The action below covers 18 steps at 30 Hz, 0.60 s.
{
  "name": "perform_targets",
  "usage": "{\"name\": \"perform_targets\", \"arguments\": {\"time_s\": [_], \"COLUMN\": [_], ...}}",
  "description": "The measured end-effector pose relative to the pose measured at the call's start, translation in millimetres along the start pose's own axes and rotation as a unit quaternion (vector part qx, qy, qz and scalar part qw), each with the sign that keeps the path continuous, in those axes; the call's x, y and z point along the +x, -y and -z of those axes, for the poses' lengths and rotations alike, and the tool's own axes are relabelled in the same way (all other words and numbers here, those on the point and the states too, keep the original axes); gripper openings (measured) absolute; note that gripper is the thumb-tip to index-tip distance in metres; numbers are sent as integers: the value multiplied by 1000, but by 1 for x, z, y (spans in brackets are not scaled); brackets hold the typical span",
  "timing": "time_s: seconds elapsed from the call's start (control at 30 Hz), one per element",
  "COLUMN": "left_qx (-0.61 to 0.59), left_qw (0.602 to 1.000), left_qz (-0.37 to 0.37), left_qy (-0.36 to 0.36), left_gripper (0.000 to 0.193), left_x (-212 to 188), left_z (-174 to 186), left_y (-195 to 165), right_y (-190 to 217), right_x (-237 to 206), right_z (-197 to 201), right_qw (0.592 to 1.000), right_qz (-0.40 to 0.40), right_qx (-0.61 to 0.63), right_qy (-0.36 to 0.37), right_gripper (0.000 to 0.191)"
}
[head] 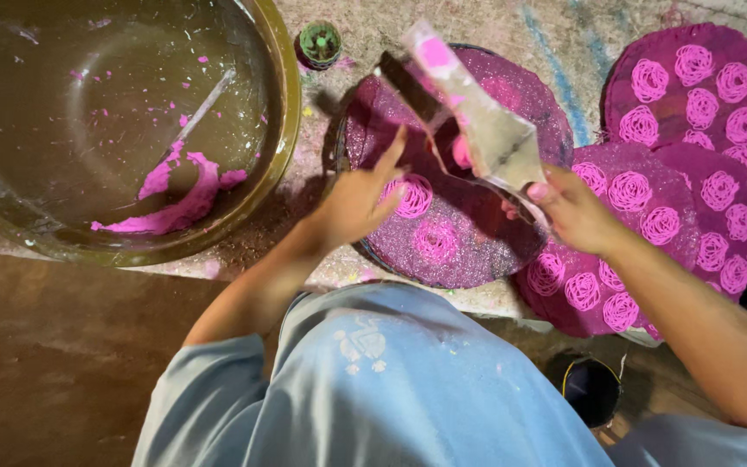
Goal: The person loads pink paste into a handheld extruder tool over a large basin and squeezes it to pipe rose-shaped swirls onto round dark boards, working one board at a time and setting finished boards aside on the table.
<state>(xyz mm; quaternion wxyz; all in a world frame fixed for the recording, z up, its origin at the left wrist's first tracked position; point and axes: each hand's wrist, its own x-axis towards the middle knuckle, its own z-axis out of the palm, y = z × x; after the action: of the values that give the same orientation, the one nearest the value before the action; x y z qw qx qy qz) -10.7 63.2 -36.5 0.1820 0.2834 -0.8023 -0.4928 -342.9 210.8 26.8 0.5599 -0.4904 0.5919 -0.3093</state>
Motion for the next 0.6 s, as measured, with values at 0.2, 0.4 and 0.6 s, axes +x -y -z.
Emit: {"name": "perform_targets", "arguments": {"time_s": [0.2, 0.4, 0.6], "left_qx": [-334, -780, -797], "left_qw": [942, 597, 558], "left_qz": [-16, -176, -231], "left_qy": [-32, 73, 2], "left_gripper": [76, 76, 27], "left_x": [17, 94, 153], "left_z": [36, 36, 51], "left_y": [-32, -31, -6], "right_y": [2, 33, 76], "right_x": [-13, 9, 57], "right_z": [2, 2, 7], "right_qw": [995, 962, 977], "right_qz": [38, -263, -161], "right_qx": [-6, 44, -137], "right_qy": [98, 61, 29], "right_gripper": [86, 72, 82]}}
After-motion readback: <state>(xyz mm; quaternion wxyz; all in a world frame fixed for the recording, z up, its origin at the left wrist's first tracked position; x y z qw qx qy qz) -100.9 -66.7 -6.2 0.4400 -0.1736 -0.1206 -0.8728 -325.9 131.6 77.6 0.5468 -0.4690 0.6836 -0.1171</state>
